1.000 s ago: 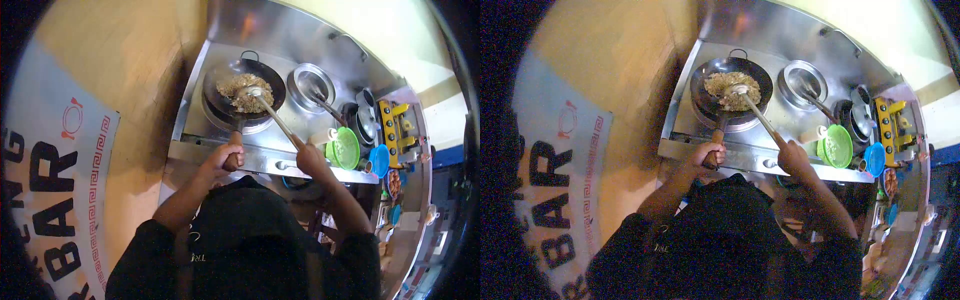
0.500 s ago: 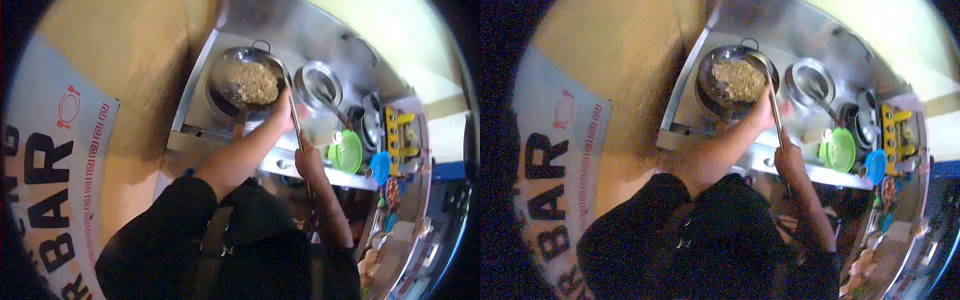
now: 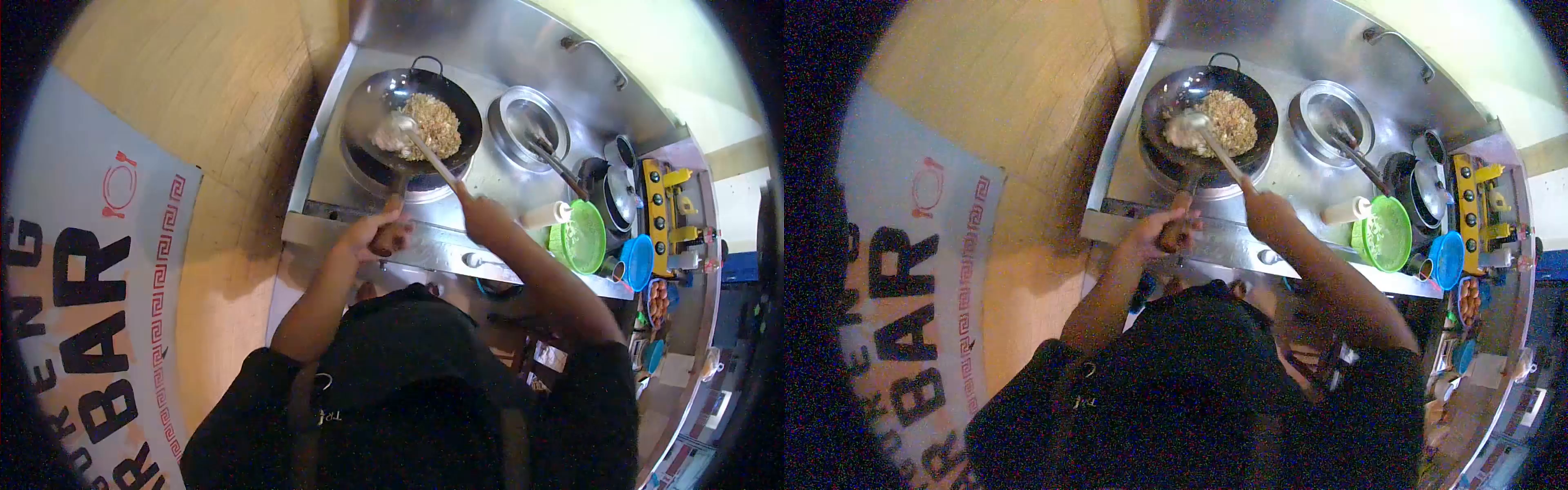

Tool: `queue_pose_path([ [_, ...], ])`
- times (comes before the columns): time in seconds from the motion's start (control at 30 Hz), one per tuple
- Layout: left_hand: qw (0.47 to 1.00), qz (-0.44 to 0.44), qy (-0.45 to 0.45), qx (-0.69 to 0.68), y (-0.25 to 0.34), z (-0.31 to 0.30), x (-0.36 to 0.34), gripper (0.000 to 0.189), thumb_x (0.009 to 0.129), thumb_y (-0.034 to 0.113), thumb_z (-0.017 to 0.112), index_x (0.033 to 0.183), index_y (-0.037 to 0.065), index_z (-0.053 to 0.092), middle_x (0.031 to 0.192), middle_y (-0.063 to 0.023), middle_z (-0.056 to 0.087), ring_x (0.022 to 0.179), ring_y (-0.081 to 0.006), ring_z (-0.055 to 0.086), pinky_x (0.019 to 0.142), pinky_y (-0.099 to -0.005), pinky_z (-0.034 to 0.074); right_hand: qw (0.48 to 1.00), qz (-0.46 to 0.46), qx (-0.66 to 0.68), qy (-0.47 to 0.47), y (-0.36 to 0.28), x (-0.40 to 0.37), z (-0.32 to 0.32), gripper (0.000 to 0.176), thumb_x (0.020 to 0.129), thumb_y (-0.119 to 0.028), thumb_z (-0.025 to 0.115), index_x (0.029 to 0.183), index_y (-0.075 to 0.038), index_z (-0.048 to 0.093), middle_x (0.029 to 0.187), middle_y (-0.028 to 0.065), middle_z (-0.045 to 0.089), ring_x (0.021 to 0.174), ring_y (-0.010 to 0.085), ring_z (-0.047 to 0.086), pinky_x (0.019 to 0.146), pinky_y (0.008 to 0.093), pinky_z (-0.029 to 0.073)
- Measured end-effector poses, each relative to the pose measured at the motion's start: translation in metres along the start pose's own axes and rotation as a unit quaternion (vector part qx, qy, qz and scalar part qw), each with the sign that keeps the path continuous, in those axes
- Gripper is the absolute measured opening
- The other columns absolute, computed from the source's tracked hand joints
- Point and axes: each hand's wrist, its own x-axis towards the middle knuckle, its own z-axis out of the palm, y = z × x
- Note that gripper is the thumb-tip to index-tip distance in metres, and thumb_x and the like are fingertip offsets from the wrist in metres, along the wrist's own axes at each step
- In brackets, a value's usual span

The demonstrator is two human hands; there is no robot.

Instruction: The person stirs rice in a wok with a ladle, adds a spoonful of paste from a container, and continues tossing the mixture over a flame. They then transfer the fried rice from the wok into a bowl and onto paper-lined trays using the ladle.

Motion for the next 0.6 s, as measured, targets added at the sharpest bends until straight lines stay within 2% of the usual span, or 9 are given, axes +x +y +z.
queue_pose_path([
  [0.03, 0.983, -0.051, -0.107, -0.139, 0.001, 0.002, 0.002, 0.02, 0.083, 0.02, 0.059, 0.087, 0.0, 0.056, 0.073, -0.007, 0.058, 0.063, -0.0194, 0.058, 0.056, -0.0322, 0.049, 0.999, 0.005, -0.026, -0.037, -0.005, -0.033, -0.017, 0.056, 0.082, -0.007, 0.045, 0.134, 0.004, 0.027, 0.078, 0.0241, 0.063, 0.067, 0.0372, 0.063, 0.06, 0.0492, 0.05],
  [0.1, 0.989, -0.045, -0.097, -0.104, -0.017, 0.023, 0.001, 0.018, 0.085, 0.021, 0.057, 0.084, 0.003, 0.055, 0.07, -0.0049, 0.057, 0.058, -0.018, 0.056, 0.052, -0.0305, 0.048, 0.99, 0.06, -0.098, -0.075, -0.009, -0.07, -0.027, 0.068, 0.077, -0.003, 0.048, 0.14, -0.003, 0.021, 0.082, 0.0267, 0.061, 0.07, 0.0381, 0.062, 0.065, 0.048, 0.05],
  [0.23, 0.986, -0.073, -0.083, -0.128, -0.025, 0.095, -0.067, 0.02, 0.085, 0.021, 0.055, 0.071, 0.008, 0.05, 0.065, -0.0032, 0.054, 0.053, -0.0161, 0.052, 0.052, -0.0289, 0.047, 0.998, 0.024, -0.039, -0.043, 0.002, -0.08, -0.047, 0.068, 0.078, -0.003, 0.049, 0.14, -0.003, 0.022, 0.081, 0.0264, 0.06, 0.069, 0.0386, 0.062, 0.067, 0.0472, 0.05],
  [0.3, 0.972, -0.054, -0.148, -0.173, -0.015, 0.077, -0.099, 0.018, 0.085, 0.019, 0.055, 0.072, 0.007, 0.05, 0.065, -0.0037, 0.054, 0.055, -0.0167, 0.053, 0.055, -0.029, 0.047, 0.987, 0.015, -0.027, -0.156, -0.017, -0.111, -0.074, 0.061, 0.085, -0.006, 0.044, 0.14, -0.002, 0.019, 0.076, 0.0254, 0.061, 0.065, 0.0375, 0.063, 0.055, 0.0481, 0.051],
  [0.37, 0.952, -0.023, -0.228, -0.201, 0.016, 0.084, -0.107, 0.016, 0.085, 0.018, 0.055, 0.074, 0.007, 0.05, 0.066, -0.0042, 0.054, 0.056, -0.0173, 0.053, 0.057, -0.0292, 0.047, 0.995, -0.062, -0.027, -0.067, -0.014, -0.147, -0.057, 0.064, 0.084, -0.007, 0.048, 0.14, -0.004, 0.019, 0.076, 0.025, 0.061, 0.064, 0.0371, 0.063, 0.054, 0.0487, 0.05],
  [0.4, 0.979, 0.128, -0.156, 0.033, 0.021, 0.097, -0.114, 0.011, 0.084, 0.016, 0.055, 0.079, 0.006, 0.051, 0.065, -0.0042, 0.054, 0.058, -0.0166, 0.053, 0.057, -0.0289, 0.047, 0.996, -0.032, -0.046, -0.072, -0.012, -0.134, -0.058, 0.063, 0.085, -0.008, 0.047, 0.14, -0.002, 0.018, 0.075, 0.0242, 0.062, 0.062, 0.0356, 0.063, 0.053, 0.0485, 0.05],
  [0.43, 0.929, 0.249, -0.065, 0.265, 0.009, 0.099, -0.128, 0.008, 0.084, 0.013, 0.054, 0.084, 0.006, 0.052, 0.065, -0.0042, 0.053, 0.06, -0.0159, 0.054, 0.057, -0.0286, 0.046, 0.995, -0.002, -0.052, -0.09, -0.025, -0.131, -0.057, 0.062, 0.085, -0.009, 0.047, 0.14, 0.0, 0.018, 0.074, 0.0234, 0.062, 0.06, 0.0342, 0.063, 0.052, 0.0483, 0.05],
  [0.57, 0.969, 0.129, -0.176, 0.115, 0.045, 0.097, -0.094, 0.009, 0.084, 0.013, 0.054, 0.079, 0.007, 0.05, 0.061, -0.0023, 0.051, 0.054, -0.0126, 0.05, 0.052, -0.0263, 0.043, 0.983, -0.007, -0.121, -0.139, -0.021, -0.127, -0.059, 0.061, 0.085, -0.008, 0.047, 0.139, 0.001, 0.02, 0.071, 0.0195, 0.062, 0.059, 0.0305, 0.062, 0.045, 0.0457, 0.047],
  [0.6, 0.977, 0.051, -0.198, 0.052, 0.026, 0.084, -0.093, 0.01, 0.084, 0.013, 0.054, 0.078, 0.008, 0.05, 0.06, -0.0016, 0.05, 0.052, -0.0116, 0.049, 0.05, -0.0255, 0.042, 0.981, 0.051, -0.138, -0.123, -0.009, -0.114, -0.035, 0.063, 0.081, -0.004, 0.045, 0.141, -0.006, 0.024, 0.077, 0.0206, 0.063, 0.046, 0.0303, 0.057, 0.046, 0.0414, 0.047],
])
